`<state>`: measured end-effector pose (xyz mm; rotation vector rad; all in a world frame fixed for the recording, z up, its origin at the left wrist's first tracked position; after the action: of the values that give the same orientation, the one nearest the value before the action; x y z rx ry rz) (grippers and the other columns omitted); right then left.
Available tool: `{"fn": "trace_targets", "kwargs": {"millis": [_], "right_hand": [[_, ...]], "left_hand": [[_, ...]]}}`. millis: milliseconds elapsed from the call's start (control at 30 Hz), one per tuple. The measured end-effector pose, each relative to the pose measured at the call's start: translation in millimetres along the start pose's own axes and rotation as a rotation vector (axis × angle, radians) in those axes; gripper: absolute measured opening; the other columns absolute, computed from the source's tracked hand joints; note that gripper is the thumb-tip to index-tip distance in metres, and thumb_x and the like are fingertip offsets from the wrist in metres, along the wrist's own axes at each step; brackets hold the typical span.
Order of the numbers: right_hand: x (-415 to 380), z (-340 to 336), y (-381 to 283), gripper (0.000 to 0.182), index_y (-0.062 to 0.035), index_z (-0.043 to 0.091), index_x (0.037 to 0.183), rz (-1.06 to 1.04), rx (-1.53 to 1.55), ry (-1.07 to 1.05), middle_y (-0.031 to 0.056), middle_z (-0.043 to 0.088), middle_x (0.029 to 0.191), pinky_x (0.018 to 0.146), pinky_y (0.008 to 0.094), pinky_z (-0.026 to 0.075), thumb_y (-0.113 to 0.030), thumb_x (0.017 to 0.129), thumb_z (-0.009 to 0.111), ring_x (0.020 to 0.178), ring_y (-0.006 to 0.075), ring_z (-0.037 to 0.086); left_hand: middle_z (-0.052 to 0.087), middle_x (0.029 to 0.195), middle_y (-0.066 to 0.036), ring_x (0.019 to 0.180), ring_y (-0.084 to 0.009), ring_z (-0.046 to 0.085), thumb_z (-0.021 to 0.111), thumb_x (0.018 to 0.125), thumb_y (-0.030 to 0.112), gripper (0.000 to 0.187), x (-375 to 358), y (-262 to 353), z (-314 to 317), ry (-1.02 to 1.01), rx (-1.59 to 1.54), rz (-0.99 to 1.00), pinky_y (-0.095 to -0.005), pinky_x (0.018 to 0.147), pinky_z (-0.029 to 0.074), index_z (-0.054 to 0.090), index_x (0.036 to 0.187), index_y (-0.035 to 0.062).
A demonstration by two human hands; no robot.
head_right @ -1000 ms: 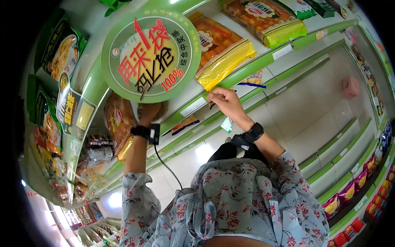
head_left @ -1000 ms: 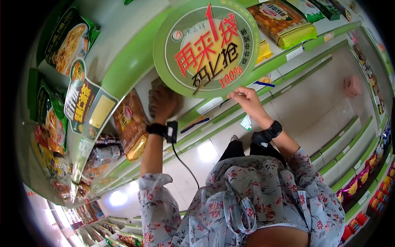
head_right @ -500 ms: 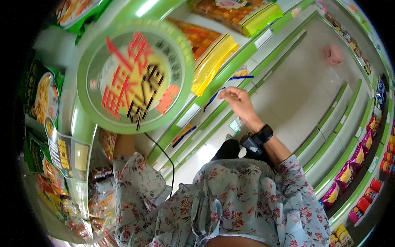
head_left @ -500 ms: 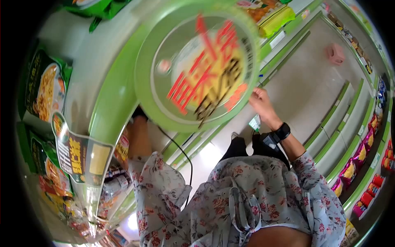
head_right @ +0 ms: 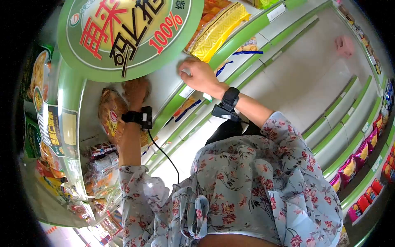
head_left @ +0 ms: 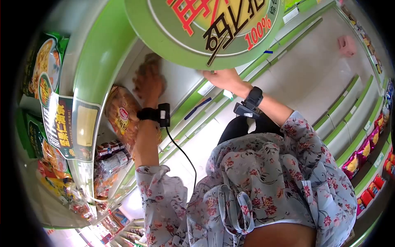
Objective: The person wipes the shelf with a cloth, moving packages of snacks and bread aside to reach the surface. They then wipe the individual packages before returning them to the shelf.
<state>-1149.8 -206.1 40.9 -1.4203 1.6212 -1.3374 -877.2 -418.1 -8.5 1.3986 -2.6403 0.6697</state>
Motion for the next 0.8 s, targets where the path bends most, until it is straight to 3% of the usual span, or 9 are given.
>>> {"fn": "trace_targets", "kwargs": {"millis": [33,67,200,267,367,600,733,800], "right_hand": [[-3,-4,-2,0.017,-0.0057,0.067,0.094,-0.014,-0.023,0.011,0.0096,0.066,0.099,0.067,0.0385,0.048,-0.013,0.08,0.059,0.075,0.0306,0.062],[-3,-4,-1,0.019,-0.0057,0.067,0.095,-0.028,-0.05,0.018,0.0099,0.066,0.103,0.069,0.0387,0.049,-0.013,0.08,0.058,0.077,0.0307,0.063],[-5,4,7,0.025,-0.004,0.065,0.102,-0.063,-0.212,0.049,0.0109,0.063,0.115,0.076,0.0385,0.052,-0.015,0.082,0.055,0.087,0.0296,0.065],[-7,-1,3,0.028,-0.0025,0.064,0.105,-0.032,-0.288,-0.038,0.0106,0.06,0.122,0.08,0.0379,0.052,-0.017,0.084,0.053,0.092,0.0281,0.065],[-10,-16,-13,0.03,-0.001,0.063,0.107,0.086,-0.273,-0.156,0.0115,0.057,0.127,0.084,0.0379,0.052,-0.016,0.086,0.05,0.097,0.0277,0.064],[-11,-20,-9,0.029,-0.0025,0.064,0.105,-0.017,-0.231,-0.115,0.0099,0.058,0.127,0.082,0.0387,0.053,-0.016,0.084,0.05,0.095,0.0287,0.064],[-3,-20,1,0.028,-0.0048,0.065,0.103,0.114,-0.322,-0.223,0.0069,0.059,0.126,0.08,0.0386,0.053,-0.017,0.082,0.051,0.094,0.0283,0.064],[1,-14,15,0.028,-0.0056,0.066,0.102,0.086,-0.299,-0.139,0.0054,0.059,0.126,0.079,0.0389,0.053,-0.016,0.081,0.051,0.093,0.0284,0.064]], "left_hand": [[0.052,0.129,-0.022,0.118,-0.0426,0.049,0.044,0.088,0.035,0.057,-5,-25,18,-0.012,0.024,-0.066,-0.0527,0.099,0.037,0.035,0.14,0.0157],[0.053,0.128,-0.023,0.115,-0.0437,0.051,0.045,0.088,0.035,0.057,-4,-60,40,-0.117,-0.16,-0.127,-0.051,0.098,0.038,0.036,0.14,0.0147],[0.054,0.126,-0.023,0.111,-0.0441,0.053,0.046,0.088,0.035,0.055,22,-73,35,-0.301,-0.39,-0.33,-0.0492,0.097,0.04,0.039,0.137,0.0116],[0.054,0.127,-0.023,0.112,-0.0438,0.052,0.046,0.087,0.034,0.055,37,-63,14,-0.328,-0.415,-0.389,-0.049,0.097,0.039,0.04,0.136,0.0112],[0.053,0.128,-0.023,0.113,-0.0434,0.051,0.046,0.087,0.033,0.054,61,-23,-9,-0.355,-0.463,-0.349,-0.0487,0.098,0.039,0.041,0.135,0.0105],[0.05,0.13,-0.023,0.116,-0.0424,0.048,0.047,0.086,0.032,0.053,110,55,-28,-0.374,-0.546,-0.133,-0.0479,0.099,0.037,0.044,0.133,0.009],[0.049,0.131,-0.022,0.118,-0.0418,0.047,0.048,0.085,0.031,0.052,138,87,-24,-0.407,-0.589,-0.071,-0.0475,0.1,0.036,0.045,0.132,0.0082],[0.048,0.132,-0.022,0.118,-0.0415,0.046,0.048,0.085,0.03,0.052,147,100,-23,-0.428,-0.604,-0.07,-0.0473,0.1,0.036,0.046,0.131,0.0077]]}}
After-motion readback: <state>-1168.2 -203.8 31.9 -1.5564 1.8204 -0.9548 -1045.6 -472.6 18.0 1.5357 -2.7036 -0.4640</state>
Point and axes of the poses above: each hand's wrist, its own x-axis towards the middle knuckle, its own z-axis out of the palm, y = z × x, the point moved 3 cm from there along x, towards the middle knuckle
